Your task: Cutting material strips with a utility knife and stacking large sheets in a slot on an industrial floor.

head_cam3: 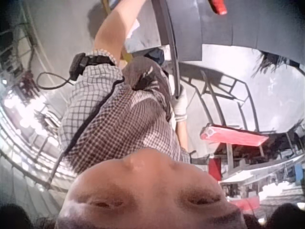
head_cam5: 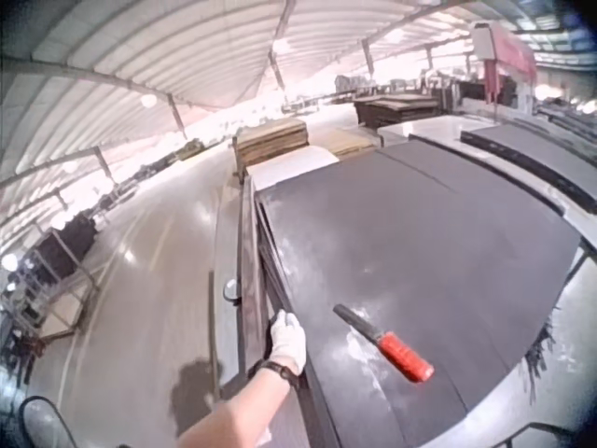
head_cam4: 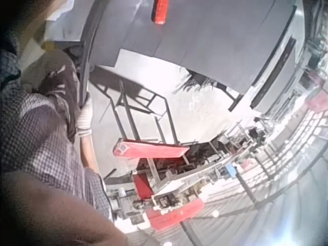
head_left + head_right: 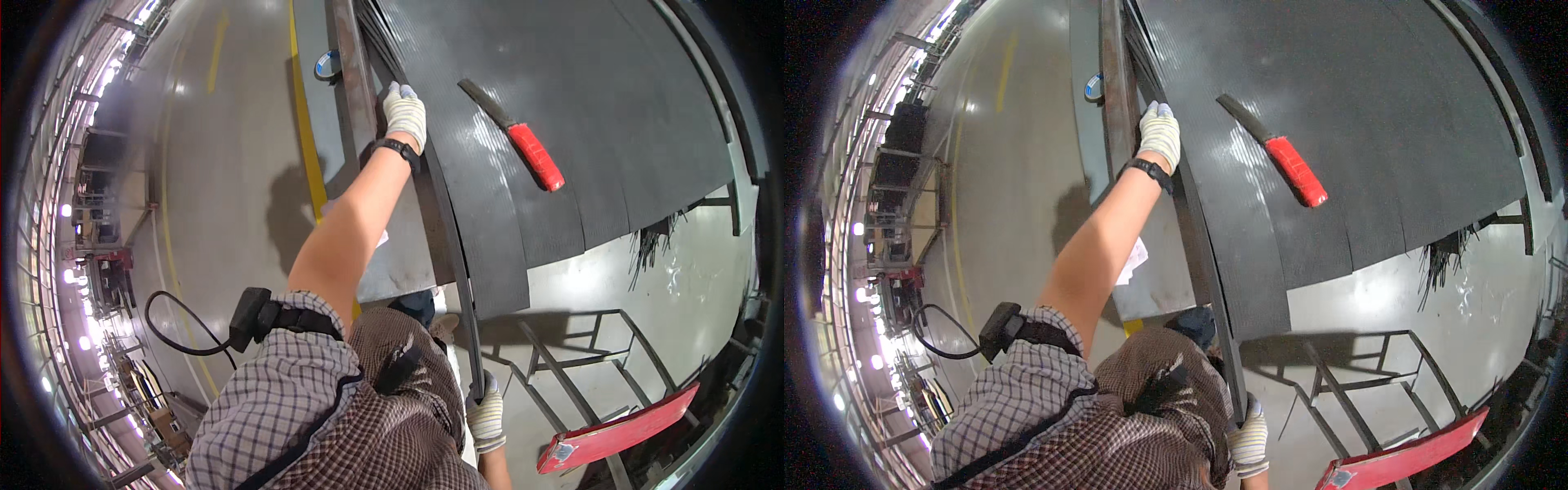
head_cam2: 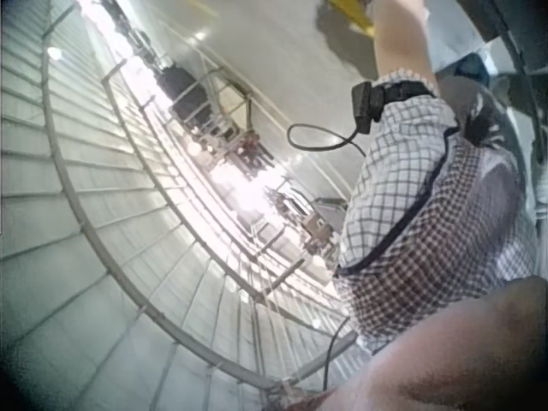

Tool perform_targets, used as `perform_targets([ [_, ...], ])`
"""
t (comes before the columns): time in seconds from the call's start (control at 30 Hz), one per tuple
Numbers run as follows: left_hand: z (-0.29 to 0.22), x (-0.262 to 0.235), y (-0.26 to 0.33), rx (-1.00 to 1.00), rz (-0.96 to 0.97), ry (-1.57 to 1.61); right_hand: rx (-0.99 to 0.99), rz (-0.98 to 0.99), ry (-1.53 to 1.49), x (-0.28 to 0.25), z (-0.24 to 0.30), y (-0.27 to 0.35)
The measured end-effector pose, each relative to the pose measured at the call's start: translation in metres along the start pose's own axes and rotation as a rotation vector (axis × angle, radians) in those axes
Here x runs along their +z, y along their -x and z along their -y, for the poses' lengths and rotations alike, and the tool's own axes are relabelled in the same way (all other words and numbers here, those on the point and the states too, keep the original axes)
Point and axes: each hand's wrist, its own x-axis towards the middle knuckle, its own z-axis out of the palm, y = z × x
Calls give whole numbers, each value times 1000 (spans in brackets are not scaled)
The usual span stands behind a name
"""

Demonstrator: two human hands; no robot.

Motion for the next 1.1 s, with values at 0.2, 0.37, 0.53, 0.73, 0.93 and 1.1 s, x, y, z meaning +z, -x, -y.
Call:
perform_targets([
  [0.2,9,9,-78,-158,-13,277,-86,-45,89,2,-6,-5],
  [0.37,8,9,-67,199,-99,-193,-24,-11,83,5,-3,-10],
  [0.53,-5,14,-89,-124,12,173,30,1,39,-3,10,-14],
  [0.73,-14,14,-99,98,12,-227,74,23,27,-7,18,-14],
  [0.93,-23,25,-98,41,-16,-14,133,60,19,-2,10,-13],
  [1.1,1,27,-129,130,6,-38,91,26,19,7,6,-14],
])
